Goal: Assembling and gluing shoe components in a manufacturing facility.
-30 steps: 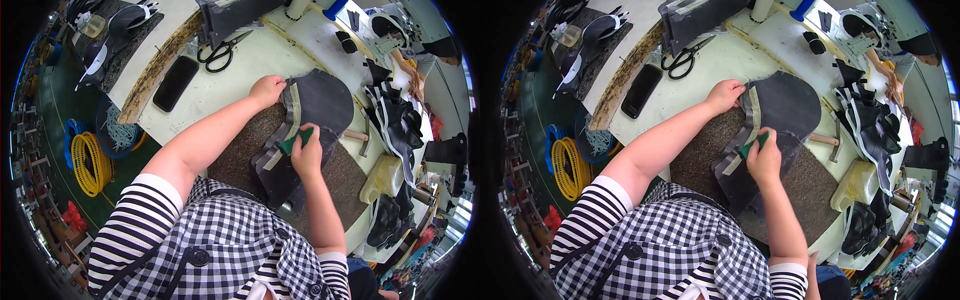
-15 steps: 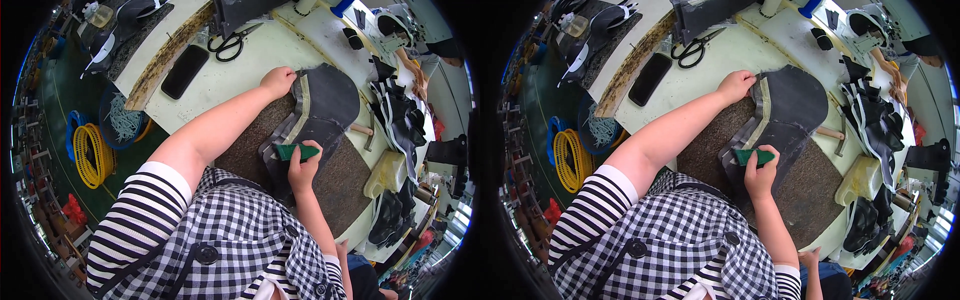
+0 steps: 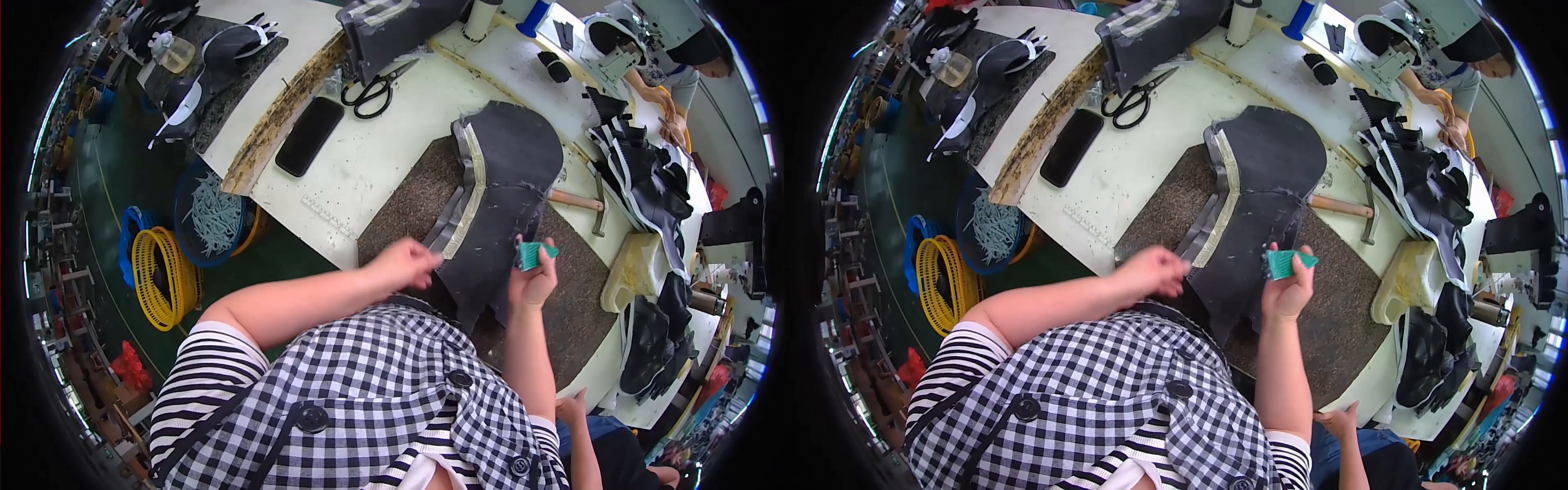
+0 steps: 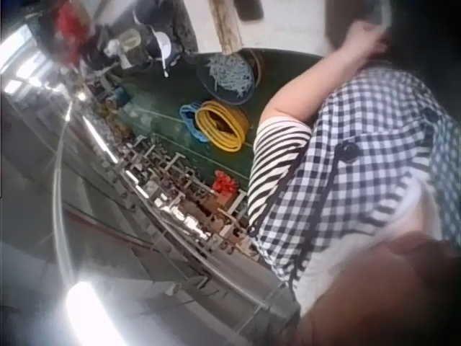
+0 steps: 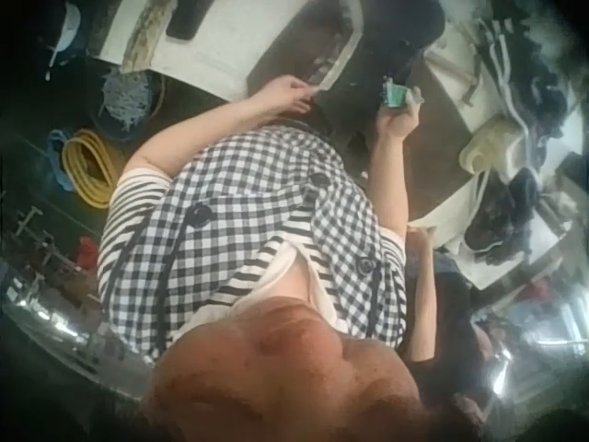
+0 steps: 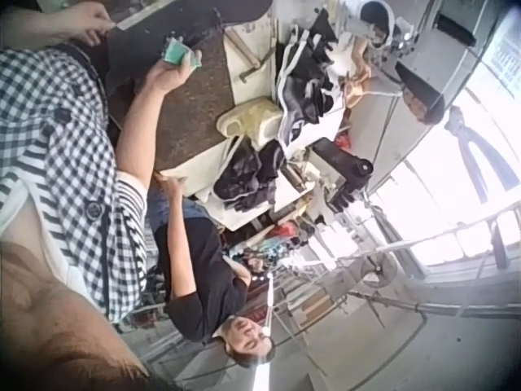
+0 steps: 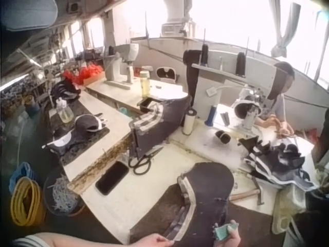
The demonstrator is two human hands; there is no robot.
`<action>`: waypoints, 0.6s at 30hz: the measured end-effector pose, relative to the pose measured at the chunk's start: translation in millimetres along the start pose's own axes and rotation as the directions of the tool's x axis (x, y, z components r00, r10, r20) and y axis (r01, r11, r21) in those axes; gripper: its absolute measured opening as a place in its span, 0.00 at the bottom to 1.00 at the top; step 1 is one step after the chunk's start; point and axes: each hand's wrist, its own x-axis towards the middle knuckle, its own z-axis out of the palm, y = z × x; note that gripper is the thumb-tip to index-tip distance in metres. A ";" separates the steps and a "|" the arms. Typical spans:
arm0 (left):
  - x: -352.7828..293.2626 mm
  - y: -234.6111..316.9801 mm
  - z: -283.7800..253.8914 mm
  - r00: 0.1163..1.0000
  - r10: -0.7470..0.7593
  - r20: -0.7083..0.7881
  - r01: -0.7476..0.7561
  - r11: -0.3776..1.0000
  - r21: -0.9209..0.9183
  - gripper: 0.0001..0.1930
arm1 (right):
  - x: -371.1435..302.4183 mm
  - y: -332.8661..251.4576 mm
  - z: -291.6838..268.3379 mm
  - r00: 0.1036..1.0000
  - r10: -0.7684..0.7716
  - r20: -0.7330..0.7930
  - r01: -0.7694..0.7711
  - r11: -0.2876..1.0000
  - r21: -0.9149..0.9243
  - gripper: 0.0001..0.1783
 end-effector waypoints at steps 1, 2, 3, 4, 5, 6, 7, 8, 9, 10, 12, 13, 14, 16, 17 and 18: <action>3.7 -13.4 4.0 0.984 -0.134 0.119 0.152 0.975 -0.160 0.17 | 3.3 8.1 -10.3 1.000 0.026 -0.002 -0.026 0.998 0.061 0.15; -4.4 -8.9 11.0 0.986 -0.128 0.108 0.148 0.967 -0.205 0.16 | 0.2 15.7 -12.7 0.996 0.068 -0.055 -0.061 0.991 0.122 0.13; -5.1 -8.0 14.8 0.992 -0.087 0.091 0.106 0.966 -0.237 0.16 | -0.2 23.0 -16.5 0.998 0.054 -0.042 -0.048 0.991 0.125 0.13; -7.0 -9.5 16.9 0.996 -0.048 0.072 0.066 0.961 -0.269 0.17 | -0.6 30.3 -22.1 0.999 0.042 -0.030 -0.038 0.991 0.129 0.13; -10.1 -14.3 19.1 0.997 -0.037 0.068 0.054 0.962 -0.266 0.17 | 1.3 33.7 -30.3 0.999 0.039 -0.020 -0.036 0.990 0.134 0.13; -11.8 -20.4 20.6 0.995 -0.099 -0.002 0.092 0.927 -0.363 0.16 | 4.6 35.5 -38.4 0.998 0.045 0.038 -0.051 0.982 0.185 0.13; -12.7 -24.5 20.3 0.984 -0.167 -0.065 0.119 0.880 -0.460 0.16 | 6.4 36.1 -39.4 0.994 0.049 0.097 -0.070 0.970 0.234 0.13; -12.2 -26.9 20.2 0.985 -0.156 -0.070 0.108 0.884 -0.456 0.16 | 8.5 36.4 -40.5 0.993 0.045 0.106 -0.069 0.968 0.240 0.13; -11.2 -28.5 20.5 0.993 -0.117 -0.007 0.097 0.853 -0.513 0.17 | 10.4 36.8 -41.8 0.995 0.051 0.091 -0.071 0.970 0.232 0.13; -12.6 -28.2 21.1 0.996 -0.075 0.053 0.092 0.818 -0.568 0.17 | 8.3 36.6 -37.6 0.995 0.061 0.074 -0.076 0.972 0.224 0.13; -13.4 -25.7 26.6 0.997 -0.059 0.055 0.079 0.842 -0.533 0.17 | 3.3 35.5 -30.4 0.996 0.064 0.063 -0.075 0.978 0.192 0.13; -15.8 -21.5 32.6 0.996 -0.066 0.052 0.083 0.862 -0.501 0.17 | 2.0 33.6 -24.1 0.997 0.066 0.046 -0.072 0.985 0.154 0.13; -16.5 -18.7 38.6 0.996 -0.074 0.049 0.089 0.879 -0.468 0.17 | 2.2 32.9 -21.2 0.997 0.063 0.051 -0.071 0.985 0.160 0.13; -6.5 -25.1 45.6 0.993 -0.101 0.064 0.118 0.919 -0.375 0.16 | -2.1 31.1 -17.1 0.996 0.007 0.091 -0.017 0.994 0.108 0.14; -2.5 -28.0 47.0 0.996 -0.075 0.046 0.086 0.940 -0.331 0.15 | -4.5 30.3 -14.1 0.996 0.010 0.087 -0.019 0.994 0.109 0.14; 0.3 -31.9 46.8 0.998 -0.048 0.030 0.055 0.957 -0.286 0.15 | -4.6 29.7 -10.0 0.997 -0.001 0.074 -0.001 0.999 0.032 0.14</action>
